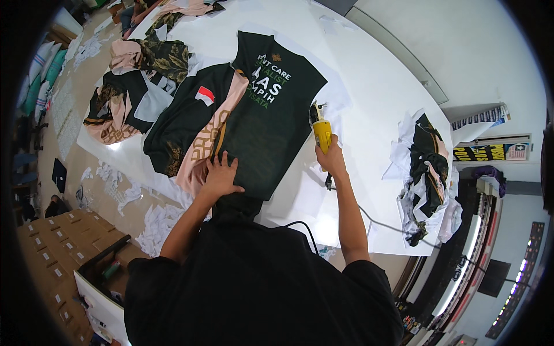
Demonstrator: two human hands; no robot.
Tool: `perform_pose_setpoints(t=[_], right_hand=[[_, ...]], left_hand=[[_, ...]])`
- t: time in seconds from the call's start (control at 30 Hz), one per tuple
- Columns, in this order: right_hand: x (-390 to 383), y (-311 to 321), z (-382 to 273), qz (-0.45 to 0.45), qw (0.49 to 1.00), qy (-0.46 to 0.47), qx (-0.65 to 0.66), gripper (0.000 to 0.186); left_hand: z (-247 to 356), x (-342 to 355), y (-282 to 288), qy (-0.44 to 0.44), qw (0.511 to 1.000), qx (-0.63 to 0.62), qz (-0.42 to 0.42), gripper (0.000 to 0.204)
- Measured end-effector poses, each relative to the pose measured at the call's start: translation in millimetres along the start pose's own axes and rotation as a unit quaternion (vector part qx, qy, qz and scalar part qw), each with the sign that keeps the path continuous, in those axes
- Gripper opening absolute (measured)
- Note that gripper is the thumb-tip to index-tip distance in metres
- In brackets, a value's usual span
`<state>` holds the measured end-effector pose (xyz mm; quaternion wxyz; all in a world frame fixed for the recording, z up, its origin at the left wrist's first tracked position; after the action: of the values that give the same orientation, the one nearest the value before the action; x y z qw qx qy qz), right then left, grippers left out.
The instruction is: The person organizes printed fabric panels on a large table and then uses a motorized rotary fabric cutter to trim excess white material from around the edges of the pieces.
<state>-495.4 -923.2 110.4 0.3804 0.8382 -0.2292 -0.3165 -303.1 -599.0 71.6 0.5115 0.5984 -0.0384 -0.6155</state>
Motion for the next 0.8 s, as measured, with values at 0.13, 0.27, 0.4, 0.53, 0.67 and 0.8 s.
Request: perform_pose_setpoints(t=[0.13, 0.27, 0.4, 0.53, 0.67, 0.8], right_hand=[[10, -7, -15, 0.018, 1.0, -0.024, 0.008, 0.062], [18, -14, -27, 0.042, 0.998, -0.054, 0.016, 0.06], [29, -19, -42, 0.076, 0.994, -0.082, 0.02, 0.06], [40, -21, -52, 0.077, 0.989, -0.112, 0.054, 0.061], [49, -22, -58, 0.097, 0.986, -0.126, 0.051, 0.062], [57, -22, -60, 0.106, 0.983, -0.142, 0.041, 0.064]], left_hand=[[-4, 2, 13, -0.035, 0.999, 0.003, -0.003, 0.109], [-3, 2, 22, -0.061, 0.997, 0.033, -0.016, 0.103], [-2, 3, 27, -0.093, 0.994, 0.057, -0.023, 0.098], [-6, 6, 28, -0.098, 0.992, 0.058, -0.057, 0.096], [-8, 4, 28, -0.121, 0.991, 0.048, -0.034, 0.095], [-9, 4, 26, -0.12, 0.991, 0.047, -0.037, 0.094]])
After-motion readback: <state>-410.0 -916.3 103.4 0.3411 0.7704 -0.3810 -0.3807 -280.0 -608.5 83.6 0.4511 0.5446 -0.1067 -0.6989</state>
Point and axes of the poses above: each hand's wrist, its own x-axis towards the middle knuckle, its own y-axis out of the back of the hand, z = x × y, the point moved 3 cm from there along x, towards the middle knuckle, and after that the axes turned 14 degrees about -z, right-handed, at the moved point
